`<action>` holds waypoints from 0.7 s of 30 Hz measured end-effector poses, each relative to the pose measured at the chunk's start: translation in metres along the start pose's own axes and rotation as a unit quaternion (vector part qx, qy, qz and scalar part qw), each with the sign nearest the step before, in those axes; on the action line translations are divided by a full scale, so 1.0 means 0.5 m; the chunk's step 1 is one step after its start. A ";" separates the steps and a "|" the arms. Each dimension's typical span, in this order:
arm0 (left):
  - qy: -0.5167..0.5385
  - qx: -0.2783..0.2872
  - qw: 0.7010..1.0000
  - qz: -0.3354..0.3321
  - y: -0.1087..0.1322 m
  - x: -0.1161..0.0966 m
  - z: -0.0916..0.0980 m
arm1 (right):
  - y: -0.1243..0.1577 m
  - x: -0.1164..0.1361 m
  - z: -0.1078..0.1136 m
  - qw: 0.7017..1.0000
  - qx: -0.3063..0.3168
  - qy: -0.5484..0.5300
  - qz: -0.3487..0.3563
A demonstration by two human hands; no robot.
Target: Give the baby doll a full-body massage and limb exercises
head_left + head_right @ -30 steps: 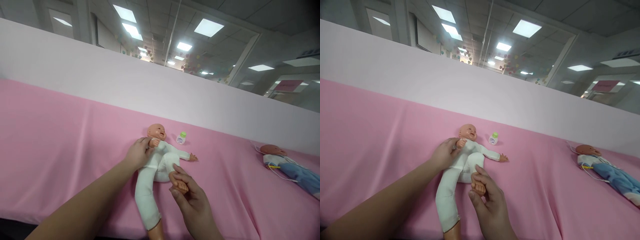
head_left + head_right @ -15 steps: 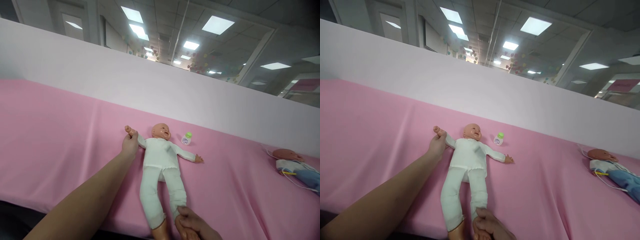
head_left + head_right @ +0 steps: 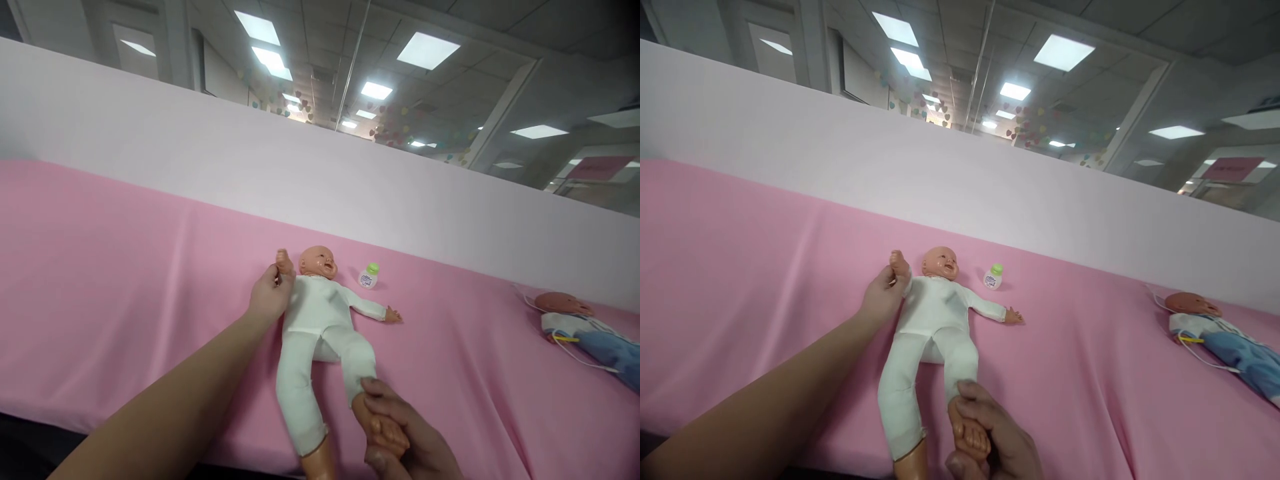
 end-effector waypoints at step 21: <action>-0.119 0.147 0.969 -0.158 0.012 -0.026 -0.040 | -0.108 0.016 -0.048 0.997 -0.052 -0.040 -0.040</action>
Point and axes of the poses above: each hand's wrist, its own y-axis away from the middle knuckle, its own z-axis out of the back of the hand, x = y × z, the point moved 5 cm from there along -y, towards the middle knuckle, and after that the axes turned 4 degrees about -x, right-handed, at the moved point
